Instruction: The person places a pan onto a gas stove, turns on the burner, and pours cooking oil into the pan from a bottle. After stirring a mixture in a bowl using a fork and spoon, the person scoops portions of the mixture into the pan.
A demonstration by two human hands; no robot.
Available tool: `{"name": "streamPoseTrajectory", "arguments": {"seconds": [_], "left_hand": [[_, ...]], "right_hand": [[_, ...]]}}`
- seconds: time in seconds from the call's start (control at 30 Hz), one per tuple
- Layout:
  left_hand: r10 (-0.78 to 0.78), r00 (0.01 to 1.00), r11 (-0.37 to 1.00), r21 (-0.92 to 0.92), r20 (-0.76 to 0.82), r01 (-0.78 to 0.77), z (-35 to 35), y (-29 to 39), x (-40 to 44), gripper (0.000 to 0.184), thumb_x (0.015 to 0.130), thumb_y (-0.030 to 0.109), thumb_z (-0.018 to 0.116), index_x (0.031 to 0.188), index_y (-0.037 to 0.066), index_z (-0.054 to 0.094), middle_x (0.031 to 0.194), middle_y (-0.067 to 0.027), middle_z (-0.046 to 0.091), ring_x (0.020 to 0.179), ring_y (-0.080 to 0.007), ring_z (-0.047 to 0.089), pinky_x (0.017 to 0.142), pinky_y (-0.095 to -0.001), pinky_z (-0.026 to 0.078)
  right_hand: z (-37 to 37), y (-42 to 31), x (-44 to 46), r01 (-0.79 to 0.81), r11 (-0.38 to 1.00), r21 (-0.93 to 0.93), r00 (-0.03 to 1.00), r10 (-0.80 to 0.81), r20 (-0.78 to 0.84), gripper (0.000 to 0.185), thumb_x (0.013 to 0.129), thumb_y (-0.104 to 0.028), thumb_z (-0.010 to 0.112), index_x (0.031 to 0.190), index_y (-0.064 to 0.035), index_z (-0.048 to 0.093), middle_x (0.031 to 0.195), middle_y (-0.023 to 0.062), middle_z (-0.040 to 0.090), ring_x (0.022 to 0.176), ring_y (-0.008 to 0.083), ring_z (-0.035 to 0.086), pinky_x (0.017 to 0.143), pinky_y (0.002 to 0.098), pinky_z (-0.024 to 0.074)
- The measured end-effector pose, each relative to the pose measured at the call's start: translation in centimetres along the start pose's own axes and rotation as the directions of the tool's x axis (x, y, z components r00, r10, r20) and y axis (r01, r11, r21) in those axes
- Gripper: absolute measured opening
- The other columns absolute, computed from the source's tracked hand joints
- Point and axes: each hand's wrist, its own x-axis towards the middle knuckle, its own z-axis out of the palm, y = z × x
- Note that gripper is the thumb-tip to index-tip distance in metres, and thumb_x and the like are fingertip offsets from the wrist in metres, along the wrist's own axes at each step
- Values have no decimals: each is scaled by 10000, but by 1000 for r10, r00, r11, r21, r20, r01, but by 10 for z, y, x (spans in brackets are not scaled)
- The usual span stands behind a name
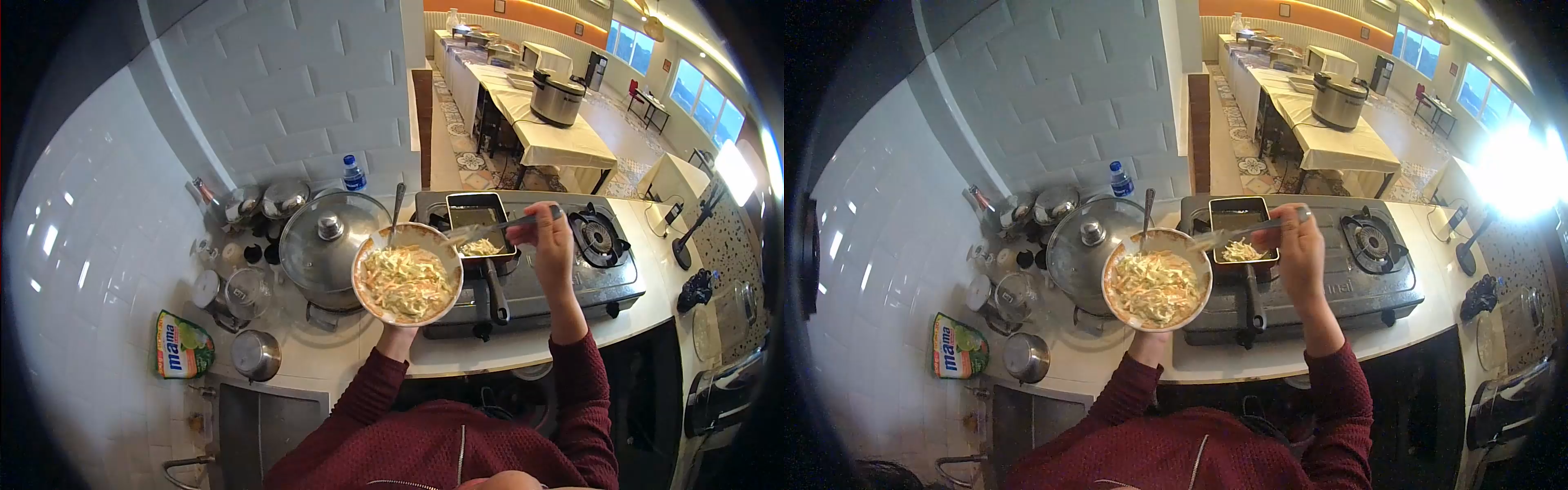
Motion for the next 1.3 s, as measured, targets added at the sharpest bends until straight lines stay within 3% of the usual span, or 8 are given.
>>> {"name": "streamPoseTrajectory", "arguments": {"seconds": [0.07, 0.17, 0.27, 0.33, 0.43, 0.57, 0.97, 1.3], "left_hand": [[-26, 975, 990, -130, 221, 56, -4, -6, 4, 671, 889, 609, 338, 1387, 159, 322, 1373, -138, 402, 1246, -314, 421, 1006, -518, 397], [-138, 979, 938, -296, 151, 178, -3, -12, 3, 668, 896, 603, 327, 1387, 149, 317, 1377, -146, 393, 1248, -323, 416, 1012, -525, 388], [-94, 994, 990, -102, 48, 99, 1, -14, -4, 626, 917, 559, 335, 1382, 140, 319, 1377, -142, 394, 1231, -304, 440, 986, -496, 427], [-45, 999, 995, 90, -5, 45, -1, -16, -6, 603, 924, 531, 351, 1379, 137, 325, 1362, -136, 414, 1217, -293, 459, 969, -464, 456], [-90, 995, 995, -52, -31, 89, 1, -15, -6, 602, 920, 527, 370, 1372, 131, 338, 1346, -137, 434, 1197, -299, 479, 959, -473, 464], [-141, 990, 986, -88, -19, 139, -9, -15, -9, 601, 919, 525, 375, 1370, 130, 342, 1343, -136, 438, 1193, -299, 484, 954, -477, 467], [-190, 982, 978, -88, -14, 188, -18, -12, -10, 596, 916, 518, 393, 1361, 124, 357, 1334, -135, 452, 1175, -300, 503, 935, -489, 479], [-181, 980, 983, -17, -87, 181, -13, -14, -8, 577, 922, 520, 370, 1336, 119, 395, 1313, -130, 477, 1169, -293, 511, 933, -498, 477]], "right_hand": [[16, -23, -11, 48, 971, -236, 998, -38, 46, 235, 987, -188, 401, 915, 4, 516, 699, 112, 646, 614, 175, 663, 536, 273, 518], [29, -41, -21, 259, 849, -461, 965, -204, 166, 199, 974, -156, 421, 898, 7, 505, 652, 122, 627, 634, 221, 677, 523, 295, 513], [32, -29, -27, 281, 826, -488, 953, -179, 246, 175, 964, -139, 432, 870, -5, 495, 633, 126, 612, 618, 247, 674, 512, 312, 506], [36, -16, -32, 171, 879, -444, 975, -87, 203, 190, 968, -147, 419, 864, -8, 496, 608, 106, 615, 569, 208, 664, 502, 301, 502], [30, 6, -31, 4, 968, -251, 999, 10, 53, 272, 994, -201, 372, 828, -24, 495, 616, 56, 599, 508, 112, 603, 476, 219, 470], [22, 25, -26, -170, 984, -46, 985, 171, 6, 276, 999, -268, 356, 873, -49, 465, 611, 66, 596, 499, 121, 600, 458, 212, 474], [27, 28, -21, -346, 906, 243, 938, 338, 75, 274, 992, -307, 366, 882, -73, 458, 613, 93, 603, 519, 144, 604, 481, 226, 476], [19, 31, -14, -430, 842, 327, 889, 457, -9, 215, 972, -246, 386, 896, -68, 478, 626, 115, 615, 517, 165, 604, 480, 240, 487]]}}
